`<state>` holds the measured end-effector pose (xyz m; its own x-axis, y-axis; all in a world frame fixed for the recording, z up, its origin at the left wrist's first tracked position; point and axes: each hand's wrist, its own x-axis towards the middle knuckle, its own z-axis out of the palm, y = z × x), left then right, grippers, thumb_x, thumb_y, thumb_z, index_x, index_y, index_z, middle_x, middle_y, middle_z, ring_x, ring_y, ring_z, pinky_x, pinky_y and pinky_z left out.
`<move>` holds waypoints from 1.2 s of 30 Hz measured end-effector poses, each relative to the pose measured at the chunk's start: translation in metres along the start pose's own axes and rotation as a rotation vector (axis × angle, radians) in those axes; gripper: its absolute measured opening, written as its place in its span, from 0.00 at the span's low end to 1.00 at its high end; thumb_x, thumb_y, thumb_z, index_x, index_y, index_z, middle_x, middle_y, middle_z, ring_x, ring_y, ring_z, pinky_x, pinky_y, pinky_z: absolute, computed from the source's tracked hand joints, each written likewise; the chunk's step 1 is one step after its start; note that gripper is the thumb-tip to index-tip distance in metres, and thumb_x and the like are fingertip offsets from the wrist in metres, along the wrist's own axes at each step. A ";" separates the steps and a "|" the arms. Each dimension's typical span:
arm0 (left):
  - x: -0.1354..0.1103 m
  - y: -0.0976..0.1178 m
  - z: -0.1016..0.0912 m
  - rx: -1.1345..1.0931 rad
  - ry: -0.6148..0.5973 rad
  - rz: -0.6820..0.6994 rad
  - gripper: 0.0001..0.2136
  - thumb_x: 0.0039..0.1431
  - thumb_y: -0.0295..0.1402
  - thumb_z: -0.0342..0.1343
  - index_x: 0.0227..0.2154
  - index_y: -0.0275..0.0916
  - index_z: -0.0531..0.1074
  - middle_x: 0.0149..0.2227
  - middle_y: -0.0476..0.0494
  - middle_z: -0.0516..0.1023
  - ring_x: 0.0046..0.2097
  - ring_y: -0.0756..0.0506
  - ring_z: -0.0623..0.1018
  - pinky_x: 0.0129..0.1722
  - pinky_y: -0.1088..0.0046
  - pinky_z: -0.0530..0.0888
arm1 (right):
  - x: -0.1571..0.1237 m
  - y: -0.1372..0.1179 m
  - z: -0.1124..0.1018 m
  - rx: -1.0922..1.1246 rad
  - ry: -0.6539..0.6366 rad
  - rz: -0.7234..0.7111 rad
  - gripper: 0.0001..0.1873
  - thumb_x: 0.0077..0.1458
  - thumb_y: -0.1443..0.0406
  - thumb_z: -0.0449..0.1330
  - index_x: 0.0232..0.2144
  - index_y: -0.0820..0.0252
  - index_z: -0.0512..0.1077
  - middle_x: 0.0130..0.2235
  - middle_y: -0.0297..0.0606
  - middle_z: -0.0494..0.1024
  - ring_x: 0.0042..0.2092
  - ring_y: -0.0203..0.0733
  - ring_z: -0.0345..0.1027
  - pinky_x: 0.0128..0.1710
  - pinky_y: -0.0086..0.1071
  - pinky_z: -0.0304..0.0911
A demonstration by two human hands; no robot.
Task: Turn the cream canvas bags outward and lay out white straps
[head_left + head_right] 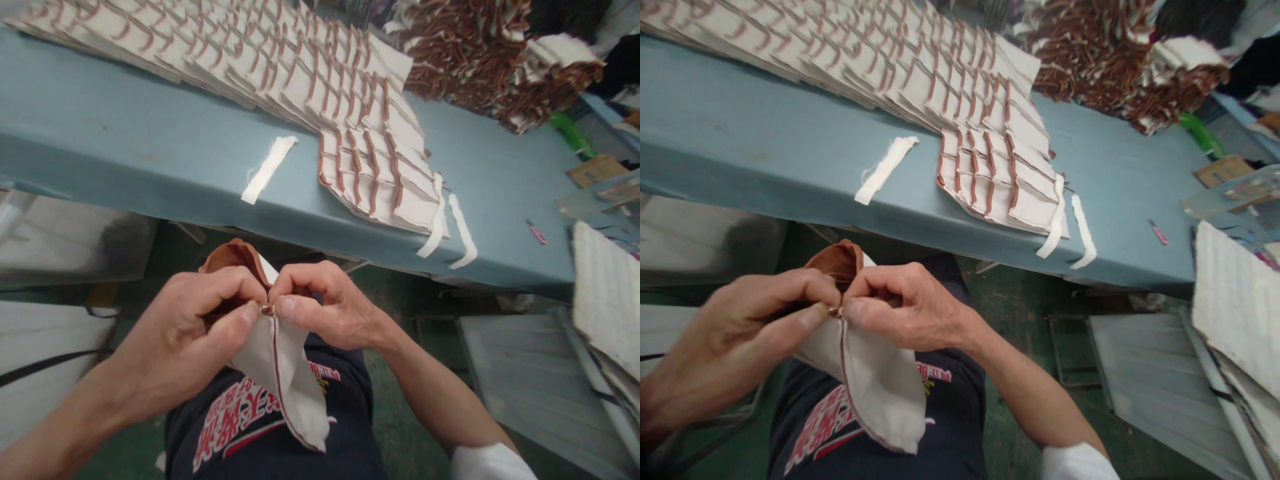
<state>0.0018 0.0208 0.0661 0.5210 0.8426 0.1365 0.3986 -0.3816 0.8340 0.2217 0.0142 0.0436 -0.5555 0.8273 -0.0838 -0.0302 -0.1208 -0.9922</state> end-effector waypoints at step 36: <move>0.015 -0.017 -0.030 -0.086 -0.162 0.263 0.10 0.74 0.35 0.63 0.40 0.53 0.90 0.24 0.60 0.85 0.21 0.55 0.80 0.23 0.91 0.70 | 0.017 -0.014 -0.012 -0.055 -0.150 0.041 0.20 0.61 0.53 0.72 0.29 0.59 0.70 0.28 0.26 0.66 0.30 0.32 0.55 0.30 0.28 0.54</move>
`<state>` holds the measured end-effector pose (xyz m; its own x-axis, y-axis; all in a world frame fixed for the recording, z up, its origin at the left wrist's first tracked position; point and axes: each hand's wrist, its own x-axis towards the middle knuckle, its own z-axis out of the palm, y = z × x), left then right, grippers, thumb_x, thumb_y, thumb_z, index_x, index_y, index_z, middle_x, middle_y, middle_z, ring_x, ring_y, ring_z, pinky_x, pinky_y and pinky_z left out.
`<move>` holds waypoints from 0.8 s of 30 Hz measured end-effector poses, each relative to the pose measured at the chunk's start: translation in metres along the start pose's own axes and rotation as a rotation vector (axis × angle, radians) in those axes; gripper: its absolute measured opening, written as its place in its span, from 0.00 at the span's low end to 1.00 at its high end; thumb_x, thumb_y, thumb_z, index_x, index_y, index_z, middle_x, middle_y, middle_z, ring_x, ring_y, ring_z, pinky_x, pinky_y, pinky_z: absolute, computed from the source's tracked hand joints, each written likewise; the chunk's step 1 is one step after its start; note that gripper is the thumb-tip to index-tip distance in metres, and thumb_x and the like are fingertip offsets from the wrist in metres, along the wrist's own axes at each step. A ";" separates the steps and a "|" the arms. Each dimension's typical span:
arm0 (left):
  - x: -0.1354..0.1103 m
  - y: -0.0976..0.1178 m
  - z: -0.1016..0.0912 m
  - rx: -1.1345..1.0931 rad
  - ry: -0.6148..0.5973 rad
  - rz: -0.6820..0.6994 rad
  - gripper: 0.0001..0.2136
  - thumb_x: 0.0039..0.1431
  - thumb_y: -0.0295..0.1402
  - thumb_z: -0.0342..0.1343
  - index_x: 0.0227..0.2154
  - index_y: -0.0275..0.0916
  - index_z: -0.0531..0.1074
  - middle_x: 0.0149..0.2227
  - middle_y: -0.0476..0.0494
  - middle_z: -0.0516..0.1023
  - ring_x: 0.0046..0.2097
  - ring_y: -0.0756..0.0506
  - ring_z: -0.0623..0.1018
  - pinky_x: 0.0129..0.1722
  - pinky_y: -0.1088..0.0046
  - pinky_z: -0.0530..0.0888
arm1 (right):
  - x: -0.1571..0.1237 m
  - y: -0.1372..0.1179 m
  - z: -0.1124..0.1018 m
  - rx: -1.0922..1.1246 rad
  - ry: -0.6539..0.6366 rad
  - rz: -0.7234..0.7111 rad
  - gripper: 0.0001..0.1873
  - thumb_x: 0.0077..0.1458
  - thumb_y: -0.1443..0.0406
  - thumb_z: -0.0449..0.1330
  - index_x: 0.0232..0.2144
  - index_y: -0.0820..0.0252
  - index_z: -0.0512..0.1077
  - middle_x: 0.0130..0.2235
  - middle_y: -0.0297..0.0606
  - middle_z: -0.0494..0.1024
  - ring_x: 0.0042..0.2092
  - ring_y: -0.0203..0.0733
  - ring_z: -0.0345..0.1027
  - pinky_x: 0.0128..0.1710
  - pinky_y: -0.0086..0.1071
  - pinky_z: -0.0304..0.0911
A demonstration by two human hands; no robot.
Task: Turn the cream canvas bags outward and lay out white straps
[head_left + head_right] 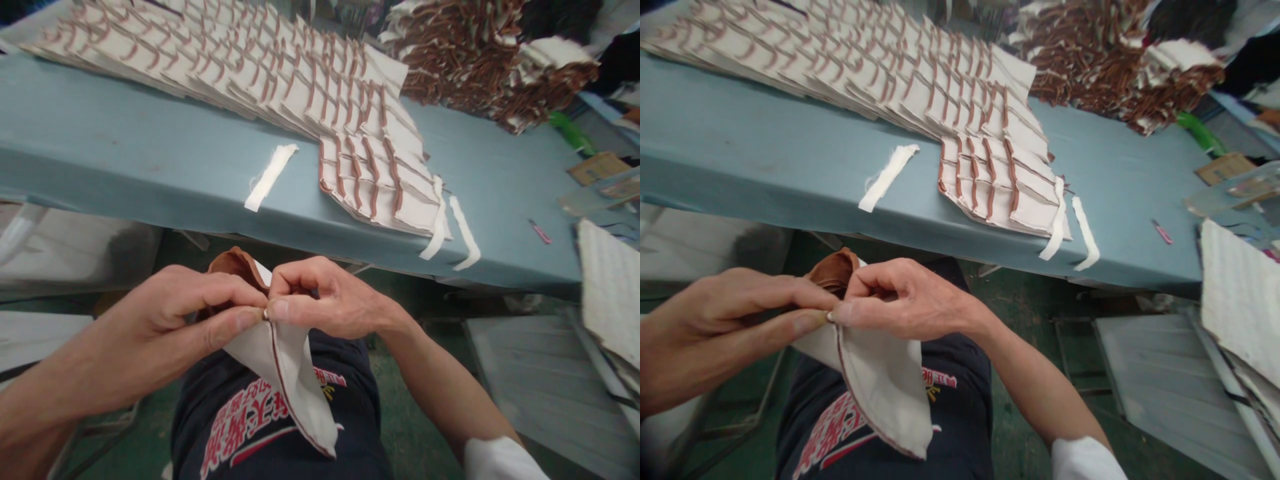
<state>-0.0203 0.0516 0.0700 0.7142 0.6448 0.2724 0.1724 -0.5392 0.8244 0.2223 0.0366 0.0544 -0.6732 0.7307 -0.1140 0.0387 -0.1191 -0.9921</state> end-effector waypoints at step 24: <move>-0.013 -0.003 0.016 -0.030 0.104 -0.214 0.12 0.72 0.39 0.60 0.33 0.49 0.85 0.29 0.57 0.87 0.28 0.51 0.84 0.29 0.88 0.78 | -0.018 -0.001 0.007 -0.374 0.221 -0.312 0.03 0.66 0.67 0.65 0.37 0.59 0.74 0.35 0.29 0.79 0.34 0.31 0.70 0.36 0.25 0.65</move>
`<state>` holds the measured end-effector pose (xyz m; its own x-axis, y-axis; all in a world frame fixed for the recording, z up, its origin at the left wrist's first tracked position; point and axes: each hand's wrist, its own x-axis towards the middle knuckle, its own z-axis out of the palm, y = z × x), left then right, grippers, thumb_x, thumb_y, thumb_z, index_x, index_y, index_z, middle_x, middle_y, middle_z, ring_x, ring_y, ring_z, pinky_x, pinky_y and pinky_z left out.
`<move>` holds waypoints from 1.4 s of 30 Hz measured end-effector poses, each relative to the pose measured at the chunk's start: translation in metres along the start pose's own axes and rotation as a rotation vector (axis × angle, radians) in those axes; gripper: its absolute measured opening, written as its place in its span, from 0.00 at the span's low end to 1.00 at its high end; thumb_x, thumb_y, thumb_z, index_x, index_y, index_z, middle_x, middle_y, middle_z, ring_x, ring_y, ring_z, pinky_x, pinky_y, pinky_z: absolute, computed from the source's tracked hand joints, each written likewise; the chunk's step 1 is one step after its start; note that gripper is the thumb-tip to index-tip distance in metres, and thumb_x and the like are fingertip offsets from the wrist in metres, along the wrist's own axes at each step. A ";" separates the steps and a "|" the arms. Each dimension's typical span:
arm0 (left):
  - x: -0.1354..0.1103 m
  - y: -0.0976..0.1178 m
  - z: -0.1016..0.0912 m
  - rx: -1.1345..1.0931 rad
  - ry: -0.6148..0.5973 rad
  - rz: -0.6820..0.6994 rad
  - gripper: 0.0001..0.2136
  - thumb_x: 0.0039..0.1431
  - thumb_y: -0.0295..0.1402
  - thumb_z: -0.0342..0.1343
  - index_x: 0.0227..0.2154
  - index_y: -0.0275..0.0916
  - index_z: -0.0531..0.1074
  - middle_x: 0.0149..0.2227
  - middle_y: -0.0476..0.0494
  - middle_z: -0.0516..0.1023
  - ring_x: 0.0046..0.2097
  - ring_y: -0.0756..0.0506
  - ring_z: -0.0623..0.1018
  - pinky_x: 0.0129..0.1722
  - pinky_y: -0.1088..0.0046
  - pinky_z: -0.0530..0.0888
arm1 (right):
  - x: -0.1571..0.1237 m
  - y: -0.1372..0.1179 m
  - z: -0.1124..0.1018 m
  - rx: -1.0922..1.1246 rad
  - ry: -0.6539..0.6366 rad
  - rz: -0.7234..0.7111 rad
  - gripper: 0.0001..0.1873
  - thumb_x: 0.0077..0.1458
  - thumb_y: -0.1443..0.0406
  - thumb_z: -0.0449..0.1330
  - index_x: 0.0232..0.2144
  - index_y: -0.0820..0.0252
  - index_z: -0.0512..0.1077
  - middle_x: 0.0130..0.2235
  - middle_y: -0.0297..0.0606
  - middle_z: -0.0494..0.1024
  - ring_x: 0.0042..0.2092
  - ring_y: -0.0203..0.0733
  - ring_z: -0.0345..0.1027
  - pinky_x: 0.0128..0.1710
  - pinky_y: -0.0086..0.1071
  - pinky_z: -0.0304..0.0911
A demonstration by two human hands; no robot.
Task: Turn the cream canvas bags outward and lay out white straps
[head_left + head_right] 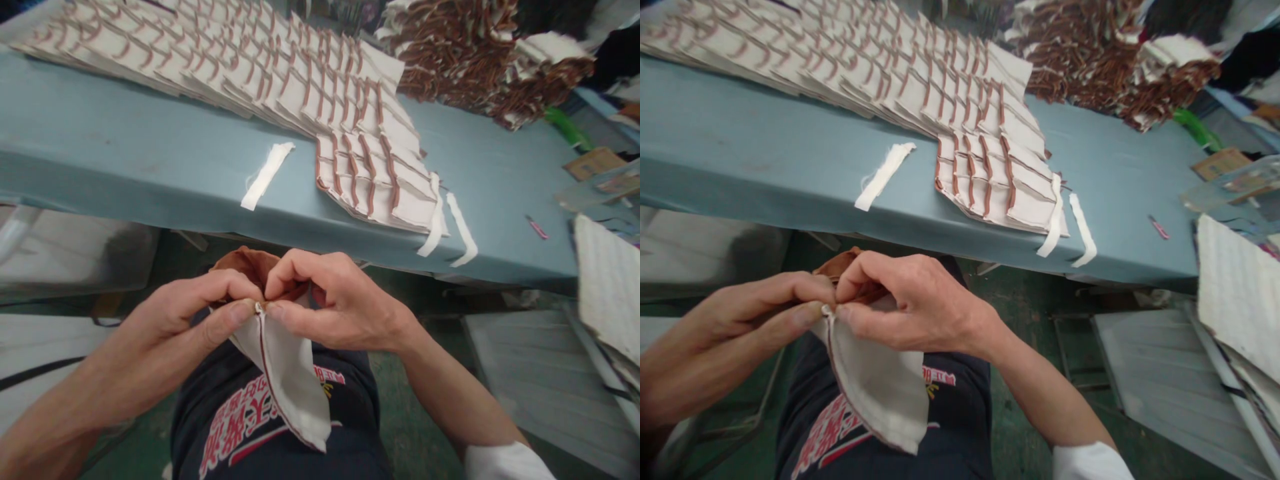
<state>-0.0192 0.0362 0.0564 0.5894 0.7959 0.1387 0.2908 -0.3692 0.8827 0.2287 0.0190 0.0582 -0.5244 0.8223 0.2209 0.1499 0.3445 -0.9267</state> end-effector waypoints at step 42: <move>0.016 -0.006 -0.005 0.104 -0.101 -0.069 0.11 0.58 0.36 0.59 0.21 0.43 0.75 0.19 0.55 0.71 0.20 0.51 0.68 0.20 0.82 0.64 | 0.026 -0.018 -0.016 -0.216 -0.206 0.253 0.06 0.66 0.68 0.62 0.34 0.59 0.76 0.30 0.27 0.75 0.32 0.32 0.63 0.35 0.30 0.54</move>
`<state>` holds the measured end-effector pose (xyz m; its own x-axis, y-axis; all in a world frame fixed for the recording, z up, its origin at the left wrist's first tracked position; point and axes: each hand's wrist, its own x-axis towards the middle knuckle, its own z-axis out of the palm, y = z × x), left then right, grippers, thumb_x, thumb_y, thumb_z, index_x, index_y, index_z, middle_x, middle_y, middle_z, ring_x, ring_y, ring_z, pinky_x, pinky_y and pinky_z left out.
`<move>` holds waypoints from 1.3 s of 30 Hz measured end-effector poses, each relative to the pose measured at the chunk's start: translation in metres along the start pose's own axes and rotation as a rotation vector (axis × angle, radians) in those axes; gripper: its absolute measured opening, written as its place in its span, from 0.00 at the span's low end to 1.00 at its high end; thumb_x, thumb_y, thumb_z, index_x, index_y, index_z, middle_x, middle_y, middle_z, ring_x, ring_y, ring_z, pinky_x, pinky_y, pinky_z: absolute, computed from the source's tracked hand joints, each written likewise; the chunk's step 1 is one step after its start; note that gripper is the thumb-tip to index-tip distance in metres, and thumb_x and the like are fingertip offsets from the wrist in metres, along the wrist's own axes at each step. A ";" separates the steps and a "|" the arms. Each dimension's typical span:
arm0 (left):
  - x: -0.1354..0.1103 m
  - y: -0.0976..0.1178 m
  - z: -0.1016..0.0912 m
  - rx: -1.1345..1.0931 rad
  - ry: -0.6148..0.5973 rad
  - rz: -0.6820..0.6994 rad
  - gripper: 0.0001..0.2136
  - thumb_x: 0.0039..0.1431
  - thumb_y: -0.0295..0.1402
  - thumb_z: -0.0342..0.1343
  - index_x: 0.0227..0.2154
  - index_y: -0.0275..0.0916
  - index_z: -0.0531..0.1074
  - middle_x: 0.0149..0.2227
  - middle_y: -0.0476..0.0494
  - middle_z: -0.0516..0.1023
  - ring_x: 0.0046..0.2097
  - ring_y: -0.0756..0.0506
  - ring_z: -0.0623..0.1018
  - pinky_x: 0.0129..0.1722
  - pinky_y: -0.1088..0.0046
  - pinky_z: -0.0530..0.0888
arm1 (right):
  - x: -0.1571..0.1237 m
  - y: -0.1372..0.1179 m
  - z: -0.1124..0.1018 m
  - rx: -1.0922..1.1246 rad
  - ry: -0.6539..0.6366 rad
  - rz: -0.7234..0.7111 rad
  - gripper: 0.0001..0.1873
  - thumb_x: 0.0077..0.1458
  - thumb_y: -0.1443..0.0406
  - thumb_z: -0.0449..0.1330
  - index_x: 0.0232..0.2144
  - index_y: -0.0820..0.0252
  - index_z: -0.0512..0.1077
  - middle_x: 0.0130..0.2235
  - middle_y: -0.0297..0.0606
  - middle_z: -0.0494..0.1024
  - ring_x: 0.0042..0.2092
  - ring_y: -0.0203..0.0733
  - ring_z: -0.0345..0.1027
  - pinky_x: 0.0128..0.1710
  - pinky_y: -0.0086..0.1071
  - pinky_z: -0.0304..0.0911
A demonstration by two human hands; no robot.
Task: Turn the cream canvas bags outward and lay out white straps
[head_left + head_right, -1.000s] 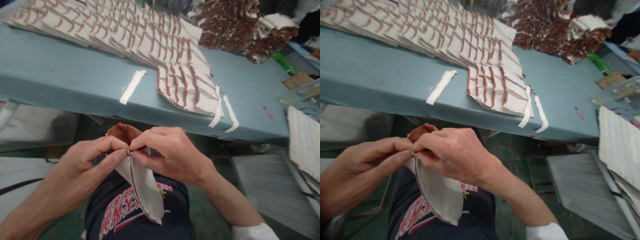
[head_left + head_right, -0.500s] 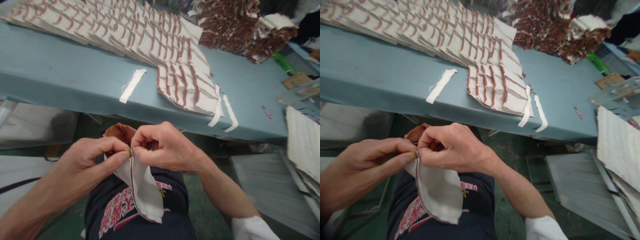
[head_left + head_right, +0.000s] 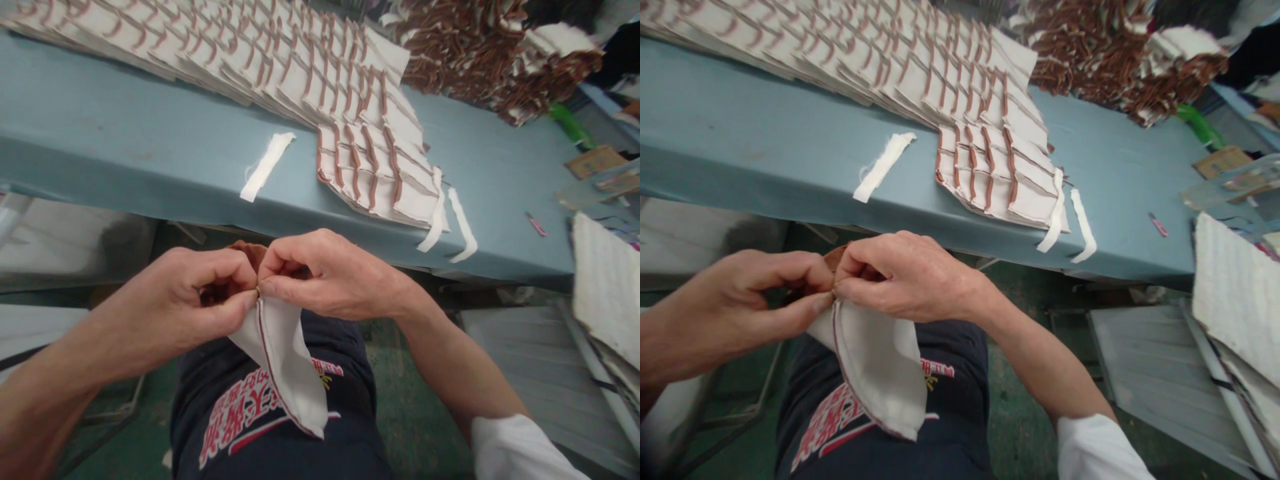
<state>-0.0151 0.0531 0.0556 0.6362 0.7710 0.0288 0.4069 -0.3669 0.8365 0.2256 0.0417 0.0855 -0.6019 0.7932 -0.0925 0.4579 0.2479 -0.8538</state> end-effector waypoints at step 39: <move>-0.029 -0.007 0.017 -0.185 0.322 -0.056 0.09 0.60 0.32 0.60 0.23 0.44 0.76 0.23 0.57 0.75 0.22 0.53 0.72 0.22 0.83 0.68 | -0.002 0.040 0.079 -0.079 0.695 -0.547 0.15 0.64 0.66 0.63 0.53 0.55 0.72 0.52 0.42 0.89 0.55 0.48 0.85 0.60 0.43 0.78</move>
<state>-0.0259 0.0244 0.0397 0.3653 0.9223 0.1261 0.2908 -0.2417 0.9257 0.1927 0.0061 0.0111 -0.2286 0.7046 0.6718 0.2820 0.7084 -0.6470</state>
